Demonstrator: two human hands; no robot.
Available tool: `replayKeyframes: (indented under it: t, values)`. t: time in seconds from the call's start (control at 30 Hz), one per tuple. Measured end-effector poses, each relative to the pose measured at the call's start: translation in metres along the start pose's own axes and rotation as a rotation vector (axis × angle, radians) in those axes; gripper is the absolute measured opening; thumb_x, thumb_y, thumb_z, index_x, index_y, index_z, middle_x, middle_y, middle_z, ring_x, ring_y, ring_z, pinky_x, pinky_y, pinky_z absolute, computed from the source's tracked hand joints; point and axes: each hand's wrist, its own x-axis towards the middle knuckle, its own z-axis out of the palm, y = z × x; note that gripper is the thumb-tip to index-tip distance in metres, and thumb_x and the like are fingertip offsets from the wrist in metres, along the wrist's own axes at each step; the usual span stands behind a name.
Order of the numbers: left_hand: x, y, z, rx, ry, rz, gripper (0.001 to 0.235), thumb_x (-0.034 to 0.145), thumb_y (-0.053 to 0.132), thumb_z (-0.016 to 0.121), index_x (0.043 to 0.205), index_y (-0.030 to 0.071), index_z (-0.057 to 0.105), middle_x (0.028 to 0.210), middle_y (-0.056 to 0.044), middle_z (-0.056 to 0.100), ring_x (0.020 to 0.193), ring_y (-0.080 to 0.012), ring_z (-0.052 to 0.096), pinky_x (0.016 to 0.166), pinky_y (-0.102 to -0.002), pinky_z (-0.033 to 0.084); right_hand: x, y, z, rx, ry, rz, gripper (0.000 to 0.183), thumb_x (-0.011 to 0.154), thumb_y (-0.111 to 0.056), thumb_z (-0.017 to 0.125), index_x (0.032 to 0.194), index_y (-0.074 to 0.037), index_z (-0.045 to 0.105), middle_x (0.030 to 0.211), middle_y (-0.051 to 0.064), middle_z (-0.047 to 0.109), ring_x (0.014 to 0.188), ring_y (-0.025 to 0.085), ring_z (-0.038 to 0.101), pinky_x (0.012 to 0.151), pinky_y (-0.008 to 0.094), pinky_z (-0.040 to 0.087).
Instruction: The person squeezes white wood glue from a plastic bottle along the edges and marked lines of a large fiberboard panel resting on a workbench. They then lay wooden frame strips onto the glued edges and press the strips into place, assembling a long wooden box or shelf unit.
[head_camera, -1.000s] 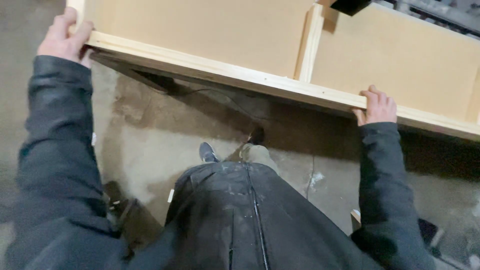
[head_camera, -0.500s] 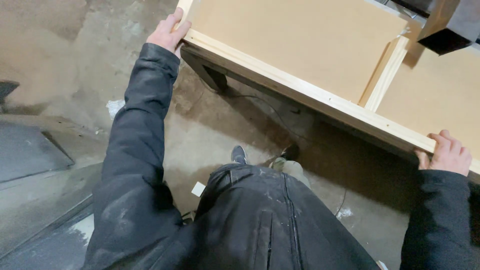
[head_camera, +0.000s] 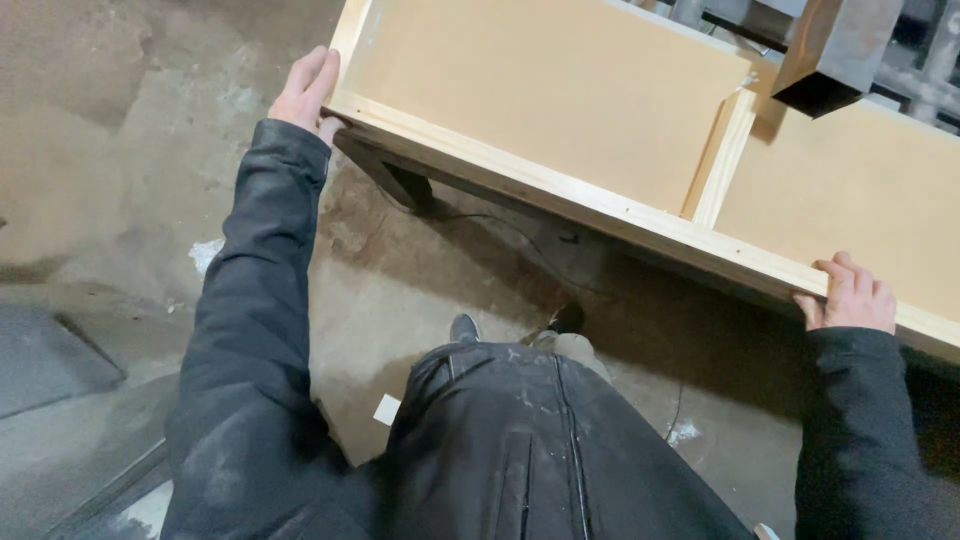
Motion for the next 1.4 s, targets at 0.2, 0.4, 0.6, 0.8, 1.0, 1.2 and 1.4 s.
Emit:
replayKeyframes:
  t: [0.2, 0.4, 0.6, 0.8, 1.0, 1.2, 1.4]
  values:
    - [0.004, -0.020, 0.012, -0.062, 0.031, -0.145, 0.088, 0.079, -0.001, 0.088, 0.157, 0.006, 0.045, 0.148, -0.019, 0.059, 0.134, -0.0341, 0.060, 0.114, -0.035, 0.049, 0.002, -0.006, -0.011, 0.054, -0.017, 0.024, 0.052, 0.094, -0.038, 0.077, 0.135, -0.013, 0.058, 0.146, 0.007, 0.057, 0.125, 0.025, 0.056, 0.113, 0.038, 0.043]
    - [-0.001, -0.028, 0.019, -0.222, 0.068, -0.305, 0.099, 0.075, 0.008, 0.093, 0.158, 0.002, 0.040, 0.136, -0.022, 0.065, 0.125, -0.0334, 0.064, 0.111, -0.037, 0.048, 0.034, -0.037, -0.065, -0.074, -0.238, 0.039, 0.070, 0.093, -0.058, 0.073, 0.143, -0.011, 0.061, 0.144, 0.012, 0.061, 0.117, 0.029, 0.062, 0.105, 0.042, 0.048]
    - [-0.017, -0.044, 0.039, -0.336, 0.194, -0.269, 0.099, 0.072, 0.010, 0.094, 0.157, 0.006, 0.044, 0.138, -0.021, 0.066, 0.126, -0.0325, 0.066, 0.110, -0.038, 0.050, 0.106, -0.190, -0.155, 0.118, 0.171, -0.111, 0.046, 0.107, -0.042, 0.073, 0.130, -0.004, 0.059, 0.126, 0.014, 0.065, 0.107, 0.028, 0.059, 0.102, 0.040, 0.050]
    - [-0.016, -0.043, 0.042, -0.453, 0.230, -0.350, 0.099, 0.070, 0.011, 0.094, 0.156, 0.014, 0.045, 0.129, -0.019, 0.070, 0.119, -0.0309, 0.068, 0.107, -0.037, 0.052, 0.241, -0.391, -0.230, 0.536, 0.262, -0.540, 0.057, 0.090, -0.038, 0.079, 0.129, -0.001, 0.062, 0.121, 0.019, 0.069, 0.105, 0.035, 0.066, 0.093, 0.044, 0.053]
    - [-0.025, -0.035, 0.040, -0.540, 0.272, -0.358, 0.097, 0.071, 0.009, 0.092, 0.155, 0.011, 0.045, 0.128, -0.017, 0.071, 0.120, -0.0285, 0.068, 0.107, -0.037, 0.052, 0.328, -0.500, -0.227, 0.641, 0.135, -0.734, 0.073, 0.086, -0.046, 0.081, 0.137, 0.000, 0.054, 0.134, 0.022, 0.061, 0.117, 0.041, 0.062, 0.097, 0.045, 0.052]
    - [-0.033, -0.037, 0.041, -0.687, 0.272, -0.325, 0.087, 0.075, 0.005, 0.087, 0.153, 0.008, 0.049, 0.134, -0.012, 0.071, 0.121, -0.0259, 0.069, 0.108, -0.035, 0.054, 0.328, -0.538, -0.234, 0.556, -0.262, -0.530, 0.059, 0.080, -0.043, 0.083, 0.121, -0.008, 0.058, 0.119, 0.015, 0.064, 0.104, 0.037, 0.066, 0.084, 0.046, 0.054]
    - [-0.023, -0.048, 0.023, -0.764, 0.281, -0.277, 0.079, 0.074, 0.006, 0.086, 0.146, 0.007, 0.055, 0.129, -0.012, 0.072, 0.120, -0.0261, 0.070, 0.105, -0.035, 0.054, 0.326, -0.557, -0.221, 0.547, -0.151, -0.423, 0.048, 0.081, -0.029, 0.081, 0.119, -0.009, 0.058, 0.115, 0.012, 0.066, 0.099, 0.035, 0.068, 0.080, 0.043, 0.056]
